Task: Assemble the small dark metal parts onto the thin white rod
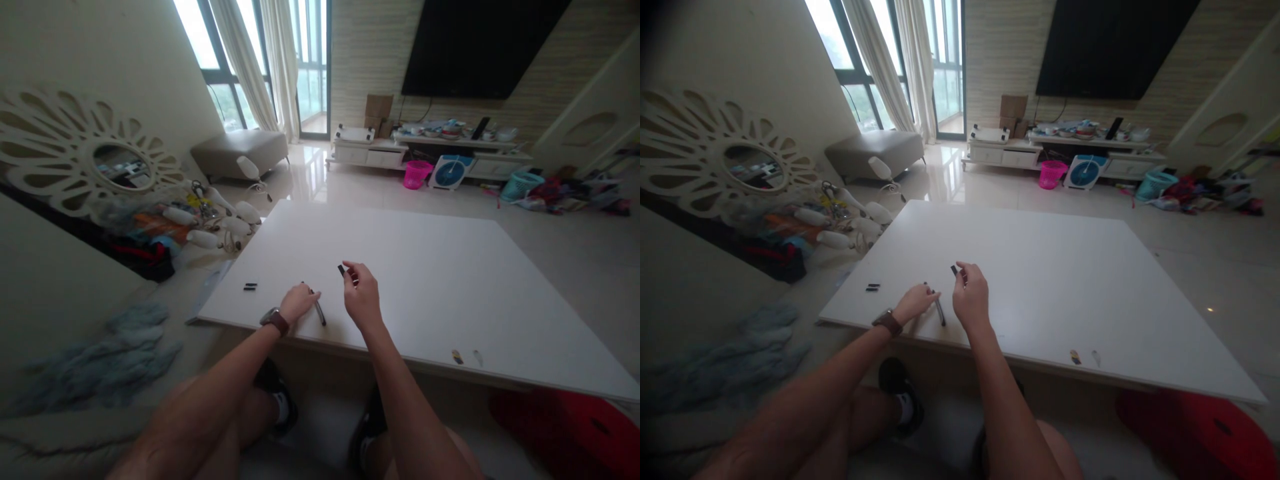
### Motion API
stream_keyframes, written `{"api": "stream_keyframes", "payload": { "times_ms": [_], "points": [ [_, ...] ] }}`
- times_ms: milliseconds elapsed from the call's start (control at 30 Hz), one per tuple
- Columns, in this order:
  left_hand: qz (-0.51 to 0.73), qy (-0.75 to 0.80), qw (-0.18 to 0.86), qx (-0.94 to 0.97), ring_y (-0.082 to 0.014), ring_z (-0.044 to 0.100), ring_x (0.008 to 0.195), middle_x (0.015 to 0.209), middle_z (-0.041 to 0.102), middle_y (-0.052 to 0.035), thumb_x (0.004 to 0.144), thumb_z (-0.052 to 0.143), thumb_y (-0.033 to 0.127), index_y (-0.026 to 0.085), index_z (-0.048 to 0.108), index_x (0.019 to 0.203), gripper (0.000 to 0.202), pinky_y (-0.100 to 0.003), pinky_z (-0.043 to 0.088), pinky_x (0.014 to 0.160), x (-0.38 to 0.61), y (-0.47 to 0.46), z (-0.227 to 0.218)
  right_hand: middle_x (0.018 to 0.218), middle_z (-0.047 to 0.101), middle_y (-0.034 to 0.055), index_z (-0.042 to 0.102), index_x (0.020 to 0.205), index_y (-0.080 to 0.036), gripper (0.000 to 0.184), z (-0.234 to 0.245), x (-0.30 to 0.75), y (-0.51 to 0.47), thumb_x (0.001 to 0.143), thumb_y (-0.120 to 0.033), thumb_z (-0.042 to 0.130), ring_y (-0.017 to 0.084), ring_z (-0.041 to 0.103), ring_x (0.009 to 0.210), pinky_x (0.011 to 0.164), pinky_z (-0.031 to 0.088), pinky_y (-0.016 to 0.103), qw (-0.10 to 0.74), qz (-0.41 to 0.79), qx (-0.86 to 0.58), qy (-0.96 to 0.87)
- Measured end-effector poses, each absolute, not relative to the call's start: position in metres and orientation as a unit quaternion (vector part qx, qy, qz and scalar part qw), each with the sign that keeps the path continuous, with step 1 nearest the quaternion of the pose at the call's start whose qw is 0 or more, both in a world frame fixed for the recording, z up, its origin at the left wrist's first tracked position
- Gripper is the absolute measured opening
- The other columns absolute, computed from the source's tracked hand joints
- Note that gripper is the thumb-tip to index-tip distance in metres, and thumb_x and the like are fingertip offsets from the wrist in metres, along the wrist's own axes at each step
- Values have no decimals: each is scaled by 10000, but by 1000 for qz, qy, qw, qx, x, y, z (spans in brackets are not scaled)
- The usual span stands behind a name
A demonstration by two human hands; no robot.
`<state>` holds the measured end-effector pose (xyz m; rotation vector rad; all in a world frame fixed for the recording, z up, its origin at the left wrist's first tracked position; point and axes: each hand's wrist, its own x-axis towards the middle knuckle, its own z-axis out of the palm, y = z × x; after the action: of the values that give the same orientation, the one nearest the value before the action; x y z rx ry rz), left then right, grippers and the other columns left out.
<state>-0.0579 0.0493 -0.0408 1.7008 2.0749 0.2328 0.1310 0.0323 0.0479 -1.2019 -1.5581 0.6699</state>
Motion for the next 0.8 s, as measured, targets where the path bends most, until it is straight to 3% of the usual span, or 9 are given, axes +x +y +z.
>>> {"api": "stream_keyframes", "payload": {
  "times_ms": [67, 167, 267, 367, 500, 633, 700, 800],
  "points": [
    [78, 745, 238, 618, -315, 709, 897, 898, 734, -211, 837, 586, 548, 147, 709, 797, 421, -360, 488, 775, -38, 42, -51, 969, 677, 101, 696, 1062, -163, 266, 48, 131, 32, 915, -209, 478, 213, 617, 839, 760, 493, 353, 501, 270, -502, -651],
    [84, 745, 253, 612, -355, 708, 923, 919, 731, -240, 819, 634, 443, 135, 707, 820, 316, -395, 495, 774, -29, 34, -59, 943, 669, 91, 689, 965, -179, 209, 49, 131, 31, 920, -220, 489, 209, 612, 824, 753, 487, 348, 496, 262, -506, -655],
    [110, 729, 278, 616, -323, 703, 882, 840, 725, -190, 813, 611, 290, 149, 678, 765, 163, -388, 496, 773, -30, 36, -52, 931, 660, 82, 664, 920, -188, 173, 51, 132, 30, 919, -229, 496, 200, 601, 802, 732, 481, 338, 502, 261, -505, -651],
    [161, 691, 315, 630, -267, 681, 805, 785, 707, -136, 821, 536, 226, 161, 633, 734, 146, -358, 490, 738, -29, 41, -28, 923, 653, 77, 643, 904, -191, 150, 53, 135, 31, 910, -257, 508, 197, 598, 797, 717, 481, 330, 516, 268, -514, -631],
    [270, 604, 389, 640, -179, 656, 773, 842, 696, -63, 861, 415, 242, 188, 585, 854, 178, -280, 486, 676, -20, 35, 10, 839, 644, 50, 614, 869, -193, 133, 51, 136, 34, 871, -314, 559, 185, 598, 719, 665, 478, 321, 531, 319, -540, -570],
    [419, 505, 517, 550, -129, 550, 590, 668, 549, 19, 787, 455, 217, 193, 560, 881, 143, -236, 421, 548, -9, 17, 33, 764, 641, 18, 610, 865, -193, 173, 46, 132, 35, 831, -363, 615, 187, 632, 682, 641, 476, 316, 551, 385, -542, -505],
    [462, 490, 516, 530, -108, 474, 534, 630, 490, 43, 835, 481, 280, 192, 579, 905, 149, -221, 382, 514, -5, 11, 38, 767, 653, 11, 618, 873, -190, 197, 45, 130, 36, 800, -370, 653, 187, 661, 689, 663, 490, 319, 577, 421, -520, -468],
    [509, 482, 513, 495, -98, 426, 501, 605, 458, 48, 919, 468, 484, 185, 590, 896, 323, -216, 344, 478, -3, 8, 40, 811, 667, 5, 631, 877, -188, 235, 44, 126, 39, 745, -367, 704, 174, 684, 687, 679, 498, 312, 606, 488, -481, -403]
  ]
}}
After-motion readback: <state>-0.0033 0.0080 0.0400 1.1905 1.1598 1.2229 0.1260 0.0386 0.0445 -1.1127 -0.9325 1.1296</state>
